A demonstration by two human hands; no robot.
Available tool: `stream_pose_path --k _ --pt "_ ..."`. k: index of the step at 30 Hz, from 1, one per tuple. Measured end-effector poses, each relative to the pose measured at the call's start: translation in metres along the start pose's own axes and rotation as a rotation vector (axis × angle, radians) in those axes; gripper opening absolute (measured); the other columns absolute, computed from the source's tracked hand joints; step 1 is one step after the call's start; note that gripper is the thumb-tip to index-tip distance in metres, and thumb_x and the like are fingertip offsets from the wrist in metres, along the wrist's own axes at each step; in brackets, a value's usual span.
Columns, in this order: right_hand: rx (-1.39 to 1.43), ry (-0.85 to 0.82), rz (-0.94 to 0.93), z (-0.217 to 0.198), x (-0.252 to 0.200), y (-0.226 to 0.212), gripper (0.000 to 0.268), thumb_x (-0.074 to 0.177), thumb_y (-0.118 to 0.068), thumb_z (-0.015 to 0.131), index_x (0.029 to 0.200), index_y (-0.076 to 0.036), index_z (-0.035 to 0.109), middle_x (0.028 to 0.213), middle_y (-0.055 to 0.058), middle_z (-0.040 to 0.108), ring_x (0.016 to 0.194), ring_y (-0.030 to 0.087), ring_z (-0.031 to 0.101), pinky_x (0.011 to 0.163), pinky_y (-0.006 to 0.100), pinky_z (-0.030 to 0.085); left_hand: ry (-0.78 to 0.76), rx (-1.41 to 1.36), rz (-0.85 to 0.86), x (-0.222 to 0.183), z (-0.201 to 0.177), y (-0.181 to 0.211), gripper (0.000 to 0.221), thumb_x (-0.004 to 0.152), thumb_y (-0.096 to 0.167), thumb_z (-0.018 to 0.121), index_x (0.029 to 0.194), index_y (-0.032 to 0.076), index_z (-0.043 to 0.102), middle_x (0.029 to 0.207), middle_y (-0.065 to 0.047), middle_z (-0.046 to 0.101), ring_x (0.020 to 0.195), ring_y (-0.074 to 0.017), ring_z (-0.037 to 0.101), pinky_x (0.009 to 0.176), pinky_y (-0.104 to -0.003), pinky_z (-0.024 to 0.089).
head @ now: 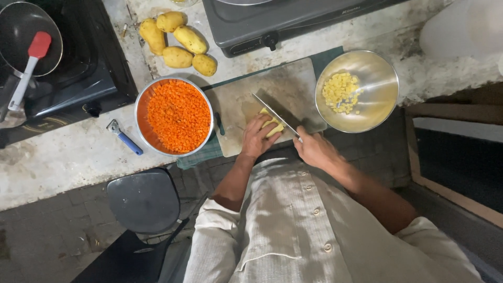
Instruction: Dicing potatoes on a cutting board using a kitchen knife in a kitchen setting.
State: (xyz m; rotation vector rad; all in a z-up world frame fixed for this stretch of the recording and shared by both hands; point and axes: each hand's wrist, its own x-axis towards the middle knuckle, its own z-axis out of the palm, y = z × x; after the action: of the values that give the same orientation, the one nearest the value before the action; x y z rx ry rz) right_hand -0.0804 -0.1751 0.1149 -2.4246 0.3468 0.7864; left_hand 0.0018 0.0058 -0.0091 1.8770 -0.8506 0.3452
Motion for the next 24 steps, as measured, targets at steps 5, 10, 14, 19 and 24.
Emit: stream_pose_path --k 5,10,14,19,24 --pt "0.027 0.016 -0.014 -0.002 -0.008 -0.003 0.034 0.098 -0.033 0.044 0.121 -0.008 0.049 0.084 0.030 0.070 0.079 0.045 0.071 0.062 0.056 0.057 0.010 0.050 -0.015 -0.005 -0.002 0.001 0.033 0.065 0.018 0.090 0.093 0.013 0.074 0.101 -0.008 0.067 0.096 -0.0341 0.066 0.088 -0.046 0.055" --pt "-0.047 -0.006 0.026 -0.001 -0.008 -0.003 0.035 0.099 -0.040 0.043 0.119 -0.013 0.049 0.081 0.029 0.069 0.080 0.046 0.071 0.065 0.055 0.058 0.000 0.049 -0.022 -0.004 -0.003 0.005 0.040 0.065 0.026 0.091 0.097 0.012 0.072 0.103 -0.008 0.066 0.100 -0.0333 0.065 0.096 -0.046 0.053" --pt "-0.017 0.006 0.001 -0.006 -0.011 -0.007 0.031 0.098 -0.037 0.044 0.116 -0.012 0.050 0.078 0.029 0.068 0.077 0.046 0.071 0.062 0.055 0.057 -0.045 0.090 0.005 -0.010 0.003 -0.004 0.028 0.070 0.019 0.087 0.093 0.013 0.072 0.099 -0.006 0.067 0.096 -0.0317 0.067 0.094 -0.045 0.054" --pt "0.009 0.003 0.008 -0.012 -0.013 -0.015 0.028 0.098 -0.036 0.044 0.111 -0.012 0.050 0.077 0.029 0.068 0.075 0.046 0.071 0.060 0.056 0.057 -0.046 0.036 -0.034 -0.006 0.002 -0.007 0.020 0.074 0.019 0.085 0.090 0.015 0.073 0.096 -0.004 0.068 0.094 -0.0293 0.068 0.096 -0.042 0.053" --pt "-0.011 -0.020 0.046 -0.007 -0.008 -0.015 0.027 0.097 -0.037 0.043 0.109 -0.013 0.049 0.078 0.029 0.069 0.077 0.047 0.071 0.064 0.057 0.057 -0.030 -0.072 -0.105 -0.001 0.000 -0.004 0.013 0.077 0.017 0.083 0.087 0.015 0.075 0.094 -0.003 0.070 0.091 -0.0293 0.067 0.089 -0.042 0.056"
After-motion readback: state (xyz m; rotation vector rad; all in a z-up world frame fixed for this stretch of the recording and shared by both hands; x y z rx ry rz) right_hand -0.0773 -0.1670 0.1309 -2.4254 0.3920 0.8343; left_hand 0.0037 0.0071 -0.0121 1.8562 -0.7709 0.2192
